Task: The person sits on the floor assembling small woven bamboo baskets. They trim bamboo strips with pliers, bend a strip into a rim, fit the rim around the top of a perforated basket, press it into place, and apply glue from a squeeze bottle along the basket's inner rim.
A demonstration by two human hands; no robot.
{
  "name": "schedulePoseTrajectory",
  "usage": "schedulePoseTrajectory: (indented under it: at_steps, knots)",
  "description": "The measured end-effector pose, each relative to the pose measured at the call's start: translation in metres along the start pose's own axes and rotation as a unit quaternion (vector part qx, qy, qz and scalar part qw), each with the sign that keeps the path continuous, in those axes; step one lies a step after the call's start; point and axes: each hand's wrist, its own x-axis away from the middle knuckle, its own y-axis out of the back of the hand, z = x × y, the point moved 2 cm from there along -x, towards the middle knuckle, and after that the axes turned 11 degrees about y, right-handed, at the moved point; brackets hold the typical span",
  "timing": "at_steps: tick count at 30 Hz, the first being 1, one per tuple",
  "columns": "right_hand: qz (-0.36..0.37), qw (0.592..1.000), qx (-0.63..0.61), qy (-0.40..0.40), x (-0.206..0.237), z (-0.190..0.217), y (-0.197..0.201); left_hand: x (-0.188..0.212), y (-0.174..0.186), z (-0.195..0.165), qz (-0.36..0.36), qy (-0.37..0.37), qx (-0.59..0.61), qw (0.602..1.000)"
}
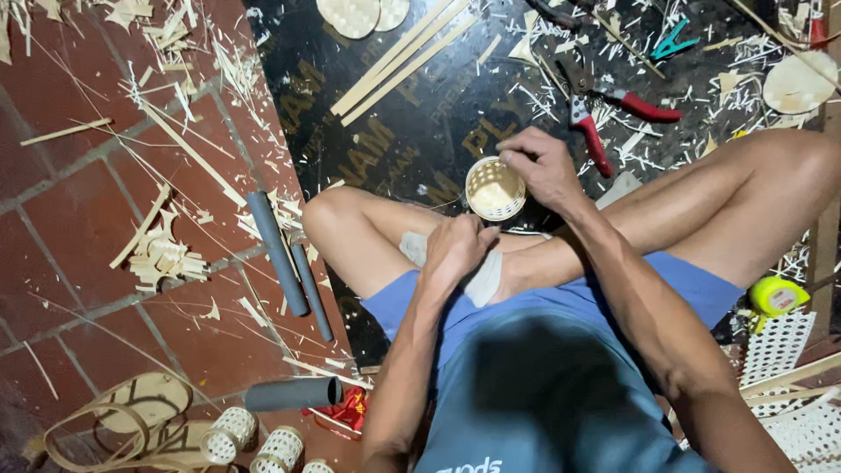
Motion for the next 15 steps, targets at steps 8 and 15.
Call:
schedulePoseTrajectory:
  at_steps: [8,15]
  knots:
    - [-0.137,0.986,0.016,-0.090,-0.005,-0.019,0.041,0.014,0.012,0.014,-0.068,-0.046,0.165,0.983]
    - [-0.111,0.909,0.400,0.037,-0.084,-0.027,0.178,0.017,0.000,0.024,-0.117,-0.064,0.221,0.966]
